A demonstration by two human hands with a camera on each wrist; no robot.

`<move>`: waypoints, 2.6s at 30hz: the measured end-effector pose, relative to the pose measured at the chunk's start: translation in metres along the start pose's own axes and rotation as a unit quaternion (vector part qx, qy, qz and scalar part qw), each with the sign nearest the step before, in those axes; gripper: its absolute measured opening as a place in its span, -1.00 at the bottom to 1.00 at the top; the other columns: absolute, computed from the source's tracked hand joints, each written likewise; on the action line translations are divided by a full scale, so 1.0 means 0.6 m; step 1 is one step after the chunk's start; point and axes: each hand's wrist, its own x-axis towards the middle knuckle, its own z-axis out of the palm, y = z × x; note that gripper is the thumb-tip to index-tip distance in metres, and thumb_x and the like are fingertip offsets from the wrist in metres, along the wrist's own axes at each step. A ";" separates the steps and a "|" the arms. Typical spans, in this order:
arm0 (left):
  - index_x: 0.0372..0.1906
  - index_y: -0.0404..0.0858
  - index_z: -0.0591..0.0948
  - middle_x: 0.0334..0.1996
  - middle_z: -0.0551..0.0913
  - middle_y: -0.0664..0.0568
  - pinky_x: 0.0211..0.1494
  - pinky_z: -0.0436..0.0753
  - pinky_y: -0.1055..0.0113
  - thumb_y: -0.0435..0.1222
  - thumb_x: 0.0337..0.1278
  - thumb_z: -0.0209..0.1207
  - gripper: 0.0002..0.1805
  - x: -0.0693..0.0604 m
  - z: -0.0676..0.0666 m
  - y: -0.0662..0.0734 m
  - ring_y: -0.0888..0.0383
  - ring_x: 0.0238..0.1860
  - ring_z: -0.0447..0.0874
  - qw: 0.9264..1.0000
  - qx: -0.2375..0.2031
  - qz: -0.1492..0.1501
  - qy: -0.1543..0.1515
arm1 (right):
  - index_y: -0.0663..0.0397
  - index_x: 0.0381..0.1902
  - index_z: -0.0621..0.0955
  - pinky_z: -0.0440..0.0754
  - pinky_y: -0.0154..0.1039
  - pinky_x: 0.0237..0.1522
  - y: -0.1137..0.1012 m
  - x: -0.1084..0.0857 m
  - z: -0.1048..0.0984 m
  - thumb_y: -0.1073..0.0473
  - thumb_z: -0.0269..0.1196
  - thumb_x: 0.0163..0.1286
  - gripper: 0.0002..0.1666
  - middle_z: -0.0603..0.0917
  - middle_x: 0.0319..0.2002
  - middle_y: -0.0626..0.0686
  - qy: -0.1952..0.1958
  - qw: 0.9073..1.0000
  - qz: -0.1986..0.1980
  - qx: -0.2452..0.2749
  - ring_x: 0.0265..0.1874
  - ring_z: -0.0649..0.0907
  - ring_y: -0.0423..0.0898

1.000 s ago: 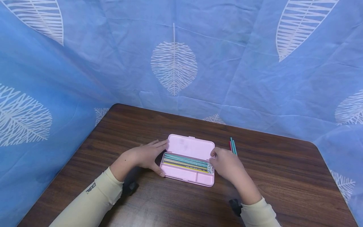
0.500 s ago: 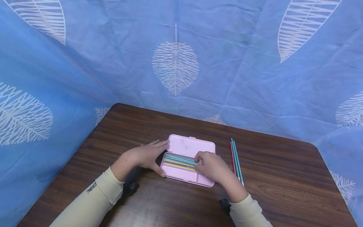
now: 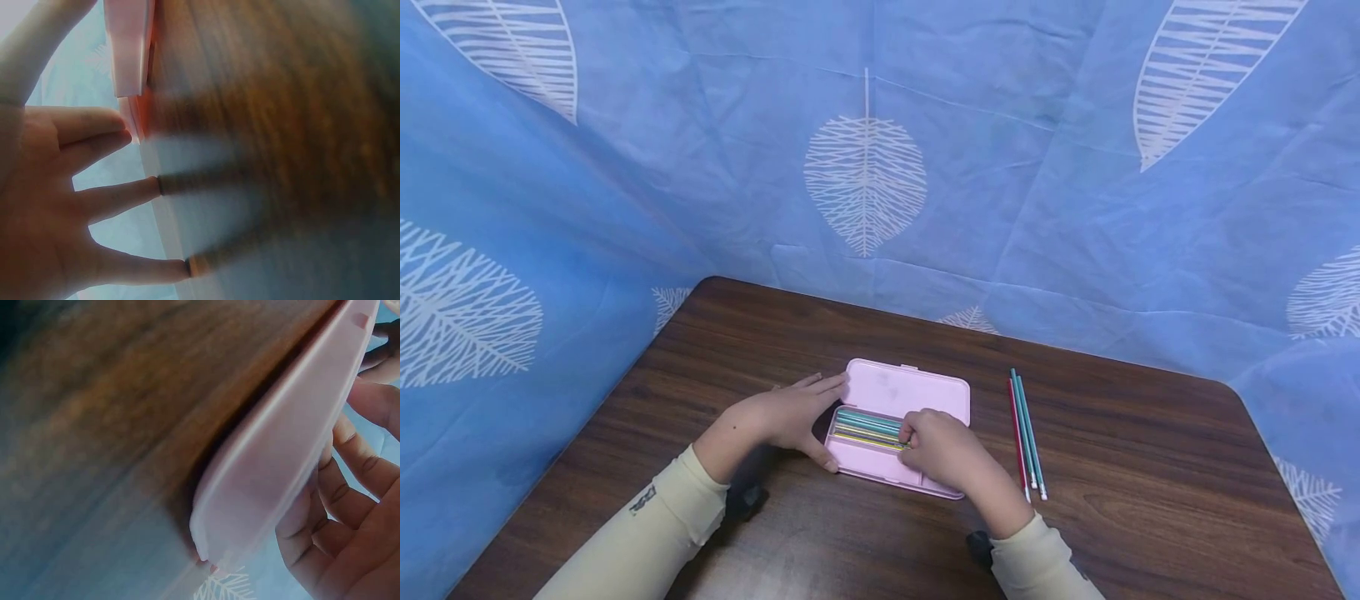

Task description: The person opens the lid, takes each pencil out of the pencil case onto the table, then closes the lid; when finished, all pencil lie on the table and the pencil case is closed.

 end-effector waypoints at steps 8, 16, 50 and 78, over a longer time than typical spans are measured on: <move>0.76 -0.06 0.09 0.79 -0.01 0.09 0.56 0.17 -0.61 0.31 -0.08 0.56 0.37 0.001 -0.002 0.002 -0.17 0.80 -0.07 1.000 -0.002 -0.002 -0.001 | 0.04 -0.27 0.66 0.35 -0.26 -0.35 -0.001 0.003 0.003 0.28 0.50 0.31 -0.82 0.49 -0.49 -0.05 0.000 1.000 0.003 -0.004 -0.48 0.45 -0.14; 0.76 -0.05 0.10 0.79 -0.01 0.10 0.57 0.17 -0.60 0.31 -0.08 0.56 0.37 0.001 -0.002 0.002 -0.17 0.80 -0.07 1.000 -0.002 0.000 -0.001 | 0.01 -0.31 0.64 0.34 -0.28 -0.38 0.000 0.007 0.005 0.31 0.50 0.30 -0.79 0.49 -0.49 -0.04 0.004 1.000 0.007 -0.006 -0.48 0.45 -0.13; 0.75 -0.05 0.14 0.79 0.01 0.11 0.55 0.18 -0.62 0.30 -0.12 0.58 0.36 -0.005 0.001 0.005 -0.17 0.79 -0.05 1.000 -0.008 -0.002 0.004 | -0.02 -0.31 0.66 0.38 -0.31 -0.41 0.000 0.007 0.006 0.32 0.47 0.33 -0.82 0.52 -0.46 -0.05 -0.018 1.000 -0.017 0.008 -0.47 0.50 -0.13; 0.75 -0.07 0.14 0.79 0.03 0.10 0.53 0.22 -0.62 0.31 -0.12 0.58 0.37 -0.005 0.001 0.005 -0.17 0.79 -0.02 1.000 0.003 0.000 0.009 | -0.05 -0.33 0.66 0.28 -0.31 -0.43 -0.011 -0.010 -0.007 0.32 0.48 0.32 -0.80 0.48 -0.50 -0.09 0.022 0.999 -0.014 -0.022 -0.50 0.42 -0.16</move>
